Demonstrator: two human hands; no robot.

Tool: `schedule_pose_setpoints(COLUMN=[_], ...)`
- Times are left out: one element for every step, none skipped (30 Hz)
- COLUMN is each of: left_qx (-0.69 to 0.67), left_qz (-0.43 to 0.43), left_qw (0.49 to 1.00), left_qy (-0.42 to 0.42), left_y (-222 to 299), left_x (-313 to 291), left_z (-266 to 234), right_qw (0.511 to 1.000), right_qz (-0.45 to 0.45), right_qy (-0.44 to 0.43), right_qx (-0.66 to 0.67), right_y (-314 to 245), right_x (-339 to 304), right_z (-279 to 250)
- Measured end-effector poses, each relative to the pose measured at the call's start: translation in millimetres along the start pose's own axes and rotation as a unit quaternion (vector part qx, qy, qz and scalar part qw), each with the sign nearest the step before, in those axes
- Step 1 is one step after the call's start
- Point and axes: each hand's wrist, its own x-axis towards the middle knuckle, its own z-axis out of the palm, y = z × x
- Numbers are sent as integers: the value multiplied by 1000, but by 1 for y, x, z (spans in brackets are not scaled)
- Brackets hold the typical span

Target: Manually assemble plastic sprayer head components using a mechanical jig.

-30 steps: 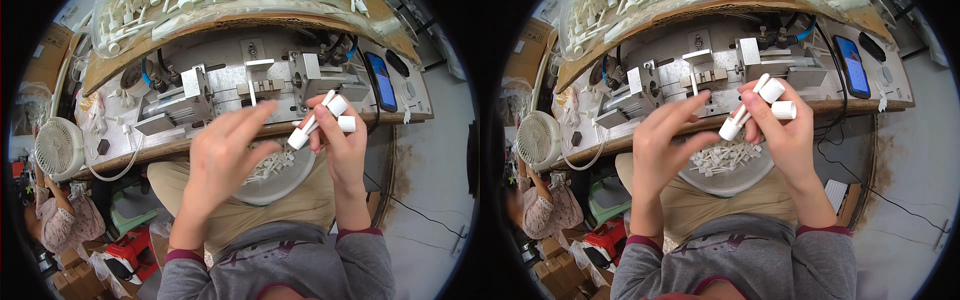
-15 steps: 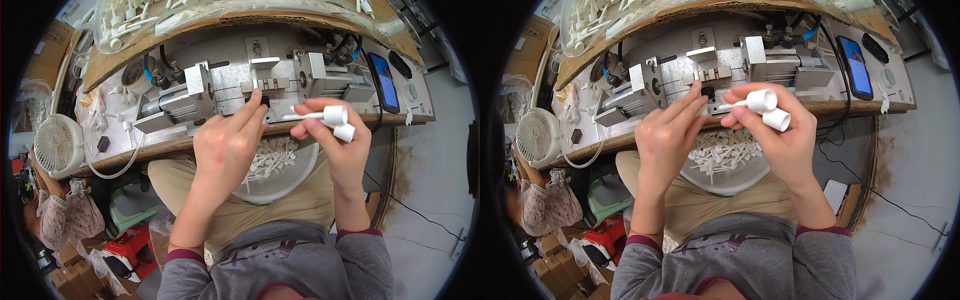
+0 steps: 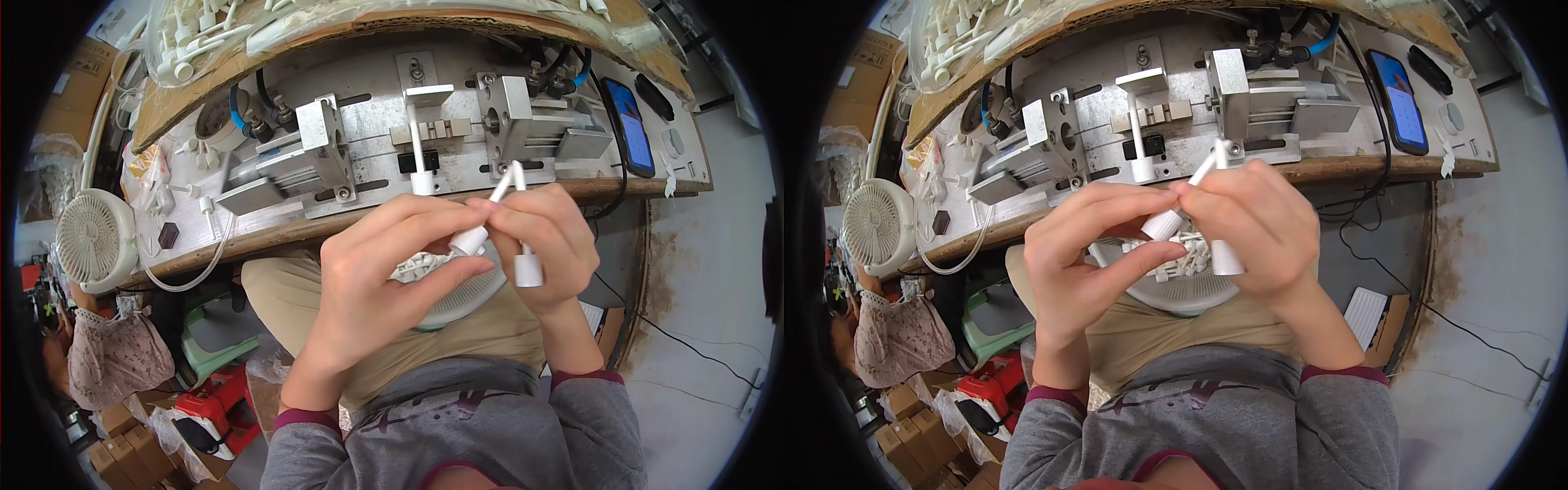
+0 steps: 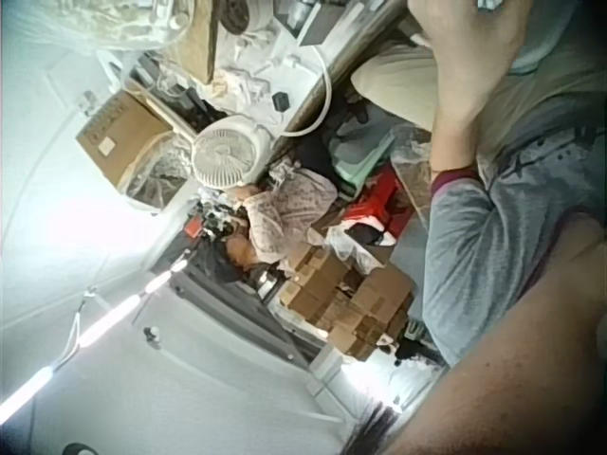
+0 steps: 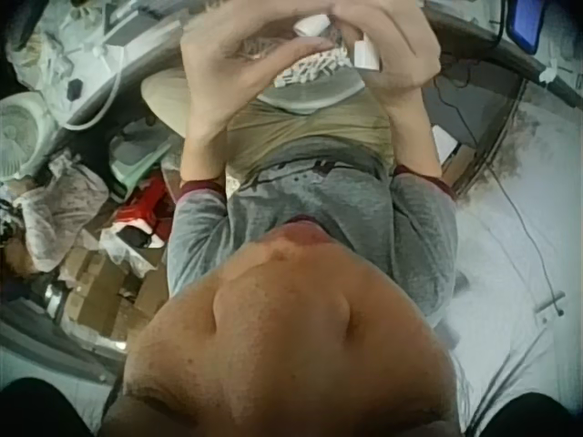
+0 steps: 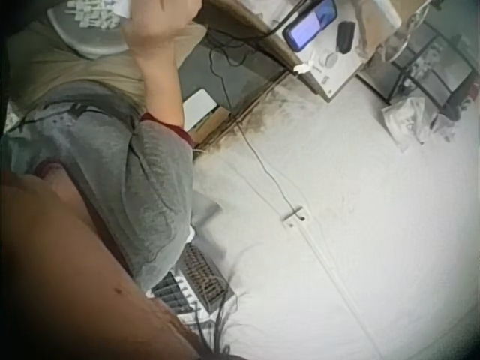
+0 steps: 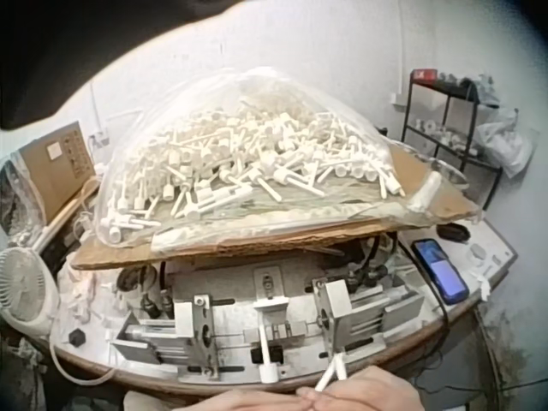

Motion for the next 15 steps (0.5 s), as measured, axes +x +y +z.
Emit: schedule_pose_setpoints(left_qx=[10,19,45,95,145,196,201,244,301,357,388,418,448,447,448], left_qz=[6,12,5,9,12,15,9,30,37,43,58,74,90,94,98], left_qw=[1000,999,998,994,987,977,977,967,952,933,919,905,890,890,888], left_qy=[17,34,51,61,71,82,67,68,48,27,24,20,17,11,8], left_y=[0,0,0,-3,-8,-12,-17,-26,-30,-33,-33,-31,-29,-29,-30], left_x=[-1,-3,-5,-6,-6,-7,-5,-3,-3,-2,2,6,10,13,16], left_z=[0,0,-3,-4,-5,-5,-5,-3,-1,1,1,2,3,2,1], right_qw=[1000,1000,1000,1000,1000,1000,999,998,995,992,991,989,987,981,980], right_qz=[-6,-12,-8,-3,2,17,32,50,68,87,94,105,115,126,132], right_qy=[-4,-8,-4,1,6,2,-1,-5,-7,-9,-12,0,12,38,37], right_qx=[2,4,-7,-18,-29,0,28,49,71,92,90,103,115,144,145], right_y=[-1,-1,0,0,1,0,-1,-2,-3,-4,-4,-4,-4,-3,-3], right_x=[2,4,7,9,10,12,13,12,11,9,9,7,5,1,1], right_z=[2,3,5,7,8,7,4,3,1,0,0,1,2,7,8])
